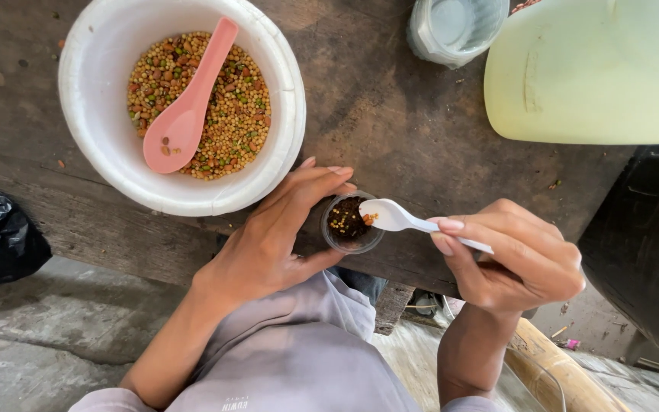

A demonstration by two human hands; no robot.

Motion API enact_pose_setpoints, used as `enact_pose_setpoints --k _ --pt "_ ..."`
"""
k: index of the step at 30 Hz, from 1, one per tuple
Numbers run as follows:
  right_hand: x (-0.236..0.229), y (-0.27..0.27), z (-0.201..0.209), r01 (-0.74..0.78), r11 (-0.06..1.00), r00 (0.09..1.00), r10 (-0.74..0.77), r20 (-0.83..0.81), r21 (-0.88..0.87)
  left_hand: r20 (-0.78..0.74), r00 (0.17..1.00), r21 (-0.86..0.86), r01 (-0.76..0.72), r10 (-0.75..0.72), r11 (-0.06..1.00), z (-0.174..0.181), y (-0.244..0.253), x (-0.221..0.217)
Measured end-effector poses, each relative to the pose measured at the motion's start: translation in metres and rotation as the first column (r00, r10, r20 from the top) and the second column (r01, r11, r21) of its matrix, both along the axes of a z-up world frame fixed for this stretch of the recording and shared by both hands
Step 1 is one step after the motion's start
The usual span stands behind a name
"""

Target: A person prepares a seed cup by scooping soil and seeds into a small plastic container and spraying it with water.

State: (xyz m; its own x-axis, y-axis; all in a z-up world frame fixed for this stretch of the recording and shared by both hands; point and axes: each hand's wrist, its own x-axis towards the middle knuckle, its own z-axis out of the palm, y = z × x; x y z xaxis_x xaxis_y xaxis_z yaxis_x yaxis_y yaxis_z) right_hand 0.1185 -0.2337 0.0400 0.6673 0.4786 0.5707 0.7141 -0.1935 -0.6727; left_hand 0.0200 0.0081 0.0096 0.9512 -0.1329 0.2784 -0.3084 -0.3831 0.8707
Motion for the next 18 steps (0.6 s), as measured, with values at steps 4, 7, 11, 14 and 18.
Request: enact_pose_setpoints --k 4,7,11,14,18 --pt "0.0028 -0.0041 -0.0008 -0.065 0.998 0.997 0.065 0.051 -0.007 -0.016 1.000 -0.018 0.004 -0.004 1.000 0.0008 0.0000 0.0005" --pt "0.0027 -0.0027 0.0004 -0.083 0.996 0.995 0.084 0.059 -0.015 -0.021 1.000 -0.034 0.002 -0.003 0.999 0.0006 -0.0005 0.0005" --pt "0.0025 -0.0025 0.0004 -0.119 0.993 0.991 0.118 0.067 0.009 -0.012 1.000 -0.009 -0.003 0.002 1.000 0.0000 -0.0007 0.0005" --pt "0.0030 -0.0003 0.0027 -0.134 0.991 0.988 0.133 0.072 -0.001 -0.002 1.000 -0.002 -0.005 0.005 1.000 0.0007 -0.0008 0.0011" --pt "0.0032 0.0021 0.0051 -0.177 0.984 0.981 0.178 0.078 -0.026 0.008 1.000 0.005 -0.009 0.009 1.000 0.0007 -0.0011 0.0008"
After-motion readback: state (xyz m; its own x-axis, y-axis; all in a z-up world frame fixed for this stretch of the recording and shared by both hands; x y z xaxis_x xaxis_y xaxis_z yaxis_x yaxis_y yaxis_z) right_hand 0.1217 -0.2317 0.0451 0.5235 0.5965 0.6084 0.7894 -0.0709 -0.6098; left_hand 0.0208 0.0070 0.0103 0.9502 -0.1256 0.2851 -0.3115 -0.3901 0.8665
